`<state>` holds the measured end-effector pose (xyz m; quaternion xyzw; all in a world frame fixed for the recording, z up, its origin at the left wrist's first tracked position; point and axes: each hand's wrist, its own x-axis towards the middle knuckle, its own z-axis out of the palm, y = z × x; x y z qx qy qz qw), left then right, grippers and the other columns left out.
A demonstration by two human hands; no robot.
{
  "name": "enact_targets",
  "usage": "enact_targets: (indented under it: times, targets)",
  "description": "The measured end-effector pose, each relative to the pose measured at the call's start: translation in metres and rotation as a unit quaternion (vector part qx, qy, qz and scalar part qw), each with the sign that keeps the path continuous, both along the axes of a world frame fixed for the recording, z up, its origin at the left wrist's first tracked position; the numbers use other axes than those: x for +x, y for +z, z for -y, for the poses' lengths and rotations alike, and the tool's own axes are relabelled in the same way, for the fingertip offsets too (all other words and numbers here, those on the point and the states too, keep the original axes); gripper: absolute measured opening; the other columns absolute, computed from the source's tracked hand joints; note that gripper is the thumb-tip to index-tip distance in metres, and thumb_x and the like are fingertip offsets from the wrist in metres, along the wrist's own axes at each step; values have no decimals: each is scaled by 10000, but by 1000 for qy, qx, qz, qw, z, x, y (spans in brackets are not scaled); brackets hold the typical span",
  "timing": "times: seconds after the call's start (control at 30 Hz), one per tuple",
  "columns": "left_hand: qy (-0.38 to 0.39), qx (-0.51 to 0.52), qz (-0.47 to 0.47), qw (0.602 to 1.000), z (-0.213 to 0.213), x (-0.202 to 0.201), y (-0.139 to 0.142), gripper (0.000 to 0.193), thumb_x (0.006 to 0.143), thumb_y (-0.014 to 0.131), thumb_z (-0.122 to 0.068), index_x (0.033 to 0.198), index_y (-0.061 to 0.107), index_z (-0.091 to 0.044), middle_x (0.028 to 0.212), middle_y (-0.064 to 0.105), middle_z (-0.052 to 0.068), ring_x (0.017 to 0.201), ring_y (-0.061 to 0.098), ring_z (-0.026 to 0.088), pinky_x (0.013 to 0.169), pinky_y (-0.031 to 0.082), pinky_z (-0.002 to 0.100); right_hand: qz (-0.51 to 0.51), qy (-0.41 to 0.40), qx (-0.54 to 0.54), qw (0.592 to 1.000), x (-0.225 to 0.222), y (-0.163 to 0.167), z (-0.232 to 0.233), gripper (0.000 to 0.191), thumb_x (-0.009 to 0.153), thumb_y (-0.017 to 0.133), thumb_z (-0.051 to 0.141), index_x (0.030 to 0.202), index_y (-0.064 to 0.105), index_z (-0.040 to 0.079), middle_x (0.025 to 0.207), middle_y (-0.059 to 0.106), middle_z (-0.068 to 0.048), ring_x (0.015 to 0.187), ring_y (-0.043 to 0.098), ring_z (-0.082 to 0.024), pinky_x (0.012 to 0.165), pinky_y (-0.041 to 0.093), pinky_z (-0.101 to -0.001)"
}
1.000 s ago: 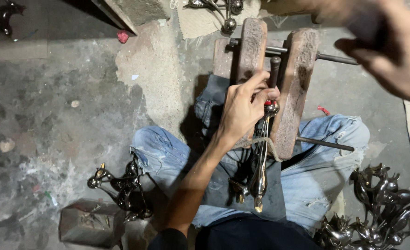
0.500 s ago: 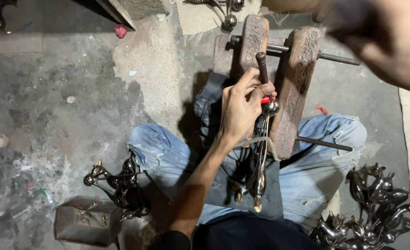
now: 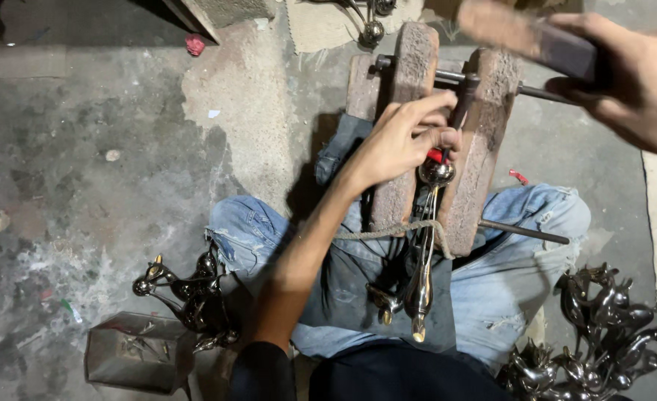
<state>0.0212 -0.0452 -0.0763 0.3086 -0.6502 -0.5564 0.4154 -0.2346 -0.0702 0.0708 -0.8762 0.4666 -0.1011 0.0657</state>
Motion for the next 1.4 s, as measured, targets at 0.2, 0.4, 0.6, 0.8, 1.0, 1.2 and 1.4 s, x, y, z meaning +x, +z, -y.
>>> enact_targets:
  times: [0.2,0.4,0.6,0.8,1.0,1.2,1.4]
  targets:
    - [-88,37,16,995,12,0,6,305,1021,565,0,1325,568,-23,1013,797,164,872,829,210,925,681,405,189,-168,109,961,-15,-18,-12,480,1047,801,184,1423,540,39,871,665,-147,673,645,-288,618,519,-408]
    - [-75,19,-12,997,5,6,2,205,1041,551,-25,1239,605,-30,1005,806,139,906,821,209,899,679,405,116,-19,82,990,-20,-17,-7,479,994,765,158,1401,521,93,1023,708,-153,831,716,-267,753,594,-359]
    - [25,-18,-39,999,-18,3,-1,109,1054,627,-109,1142,624,-45,962,801,115,873,811,179,838,685,353,-48,31,39,998,-30,-21,19,671,884,755,69,1523,552,69,1077,727,-192,774,735,-321,699,608,-412]
    - [140,40,-57,988,-41,-3,9,162,1009,669,-143,1106,634,-18,913,787,97,845,781,139,784,678,305,200,101,238,945,-18,-53,49,450,915,613,36,1360,539,34,1209,641,-149,1057,633,-282,835,544,-346]
    - [185,25,-77,979,-58,-6,19,126,1047,657,-119,1056,644,6,914,777,96,859,757,126,802,647,288,-209,-12,162,964,-1,-33,50,693,922,735,171,1568,492,230,1173,733,-122,864,739,-255,815,591,-371]
    - [203,35,-64,976,-59,-7,25,117,1016,663,-99,1057,648,9,925,779,86,867,772,136,797,657,268,-316,31,97,943,37,-6,33,699,960,713,290,1601,435,289,1062,758,-88,759,756,-210,754,606,-324]
    - [245,54,-79,965,-70,-10,20,126,1014,678,-94,1052,635,18,949,777,124,900,780,182,820,651,315,-92,100,19,991,17,-16,43,562,931,739,163,1455,553,75,1138,696,-189,972,701,-286,883,568,-399]
